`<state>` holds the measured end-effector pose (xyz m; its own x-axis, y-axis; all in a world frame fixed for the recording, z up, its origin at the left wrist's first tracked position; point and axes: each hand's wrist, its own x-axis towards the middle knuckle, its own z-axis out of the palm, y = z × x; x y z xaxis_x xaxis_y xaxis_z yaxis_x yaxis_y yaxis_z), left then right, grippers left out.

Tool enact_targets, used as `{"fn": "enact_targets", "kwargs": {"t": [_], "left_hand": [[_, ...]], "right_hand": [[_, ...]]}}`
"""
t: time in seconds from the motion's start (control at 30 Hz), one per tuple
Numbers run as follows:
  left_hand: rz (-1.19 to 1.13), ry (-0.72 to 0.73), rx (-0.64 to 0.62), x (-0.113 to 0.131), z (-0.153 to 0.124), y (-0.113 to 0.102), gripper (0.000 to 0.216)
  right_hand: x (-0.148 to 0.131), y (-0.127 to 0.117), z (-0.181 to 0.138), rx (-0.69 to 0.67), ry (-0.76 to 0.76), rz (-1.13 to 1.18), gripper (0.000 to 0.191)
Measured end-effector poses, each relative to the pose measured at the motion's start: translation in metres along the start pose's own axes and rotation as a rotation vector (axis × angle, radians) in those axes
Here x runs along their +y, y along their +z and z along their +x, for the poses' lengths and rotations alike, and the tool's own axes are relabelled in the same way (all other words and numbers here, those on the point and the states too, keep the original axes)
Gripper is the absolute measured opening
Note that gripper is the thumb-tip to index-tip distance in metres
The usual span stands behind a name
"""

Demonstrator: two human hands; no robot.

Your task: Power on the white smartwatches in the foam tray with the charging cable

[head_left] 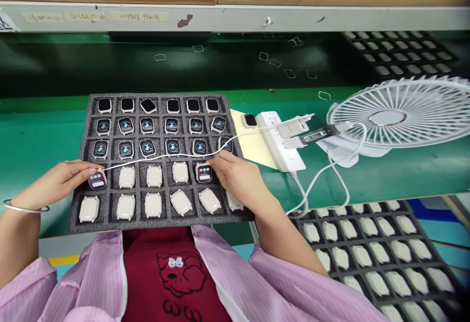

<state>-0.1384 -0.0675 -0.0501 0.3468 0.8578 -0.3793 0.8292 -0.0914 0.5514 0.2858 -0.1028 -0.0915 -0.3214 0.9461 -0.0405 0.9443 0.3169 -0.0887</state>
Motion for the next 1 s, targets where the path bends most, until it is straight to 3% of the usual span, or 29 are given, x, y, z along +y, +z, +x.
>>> {"fn": "enact_targets", "kwargs": {"t": [0.07, 0.17, 0.27, 0.4, 0.57, 0.73, 0.9, 1.0], "left_hand": [[-0.026, -0.01, 0.03, -0.002, 0.001, 0.002, 0.096], [-0.03, 0.014, 0.049, -0.004, 0.002, 0.005, 0.091], [-0.018, 0.062, 0.044, -0.006, 0.003, 0.005, 0.09], [-0.048, 0.084, 0.019, -0.008, 0.004, 0.005, 0.086], [-0.065, 0.143, -0.003, -0.012, 0.004, 0.008, 0.074], [0.007, 0.118, -0.018, -0.01, 0.004, 0.01, 0.059], [0.075, 0.067, -0.019, -0.004, 0.002, 0.009, 0.051], [0.094, 0.027, 0.139, 0.001, 0.0, 0.008, 0.042]], "right_hand": [[0.002, 0.001, -0.002, 0.067, -0.007, -0.015, 0.021], [-0.003, -0.003, -0.008, 0.281, 0.046, -0.023, 0.023], [-0.018, -0.009, -0.014, 0.439, -0.015, 0.126, 0.023], [-0.037, -0.005, -0.012, 0.356, -0.224, 0.232, 0.024], [-0.039, -0.002, -0.006, 0.226, -0.343, 0.21, 0.026], [-0.035, -0.013, 0.001, 0.244, -0.316, 0.427, 0.02], [-0.035, -0.003, 0.009, 0.287, -0.253, 0.136, 0.028], [-0.037, 0.005, 0.009, 0.301, -0.184, 0.073, 0.03]]}}
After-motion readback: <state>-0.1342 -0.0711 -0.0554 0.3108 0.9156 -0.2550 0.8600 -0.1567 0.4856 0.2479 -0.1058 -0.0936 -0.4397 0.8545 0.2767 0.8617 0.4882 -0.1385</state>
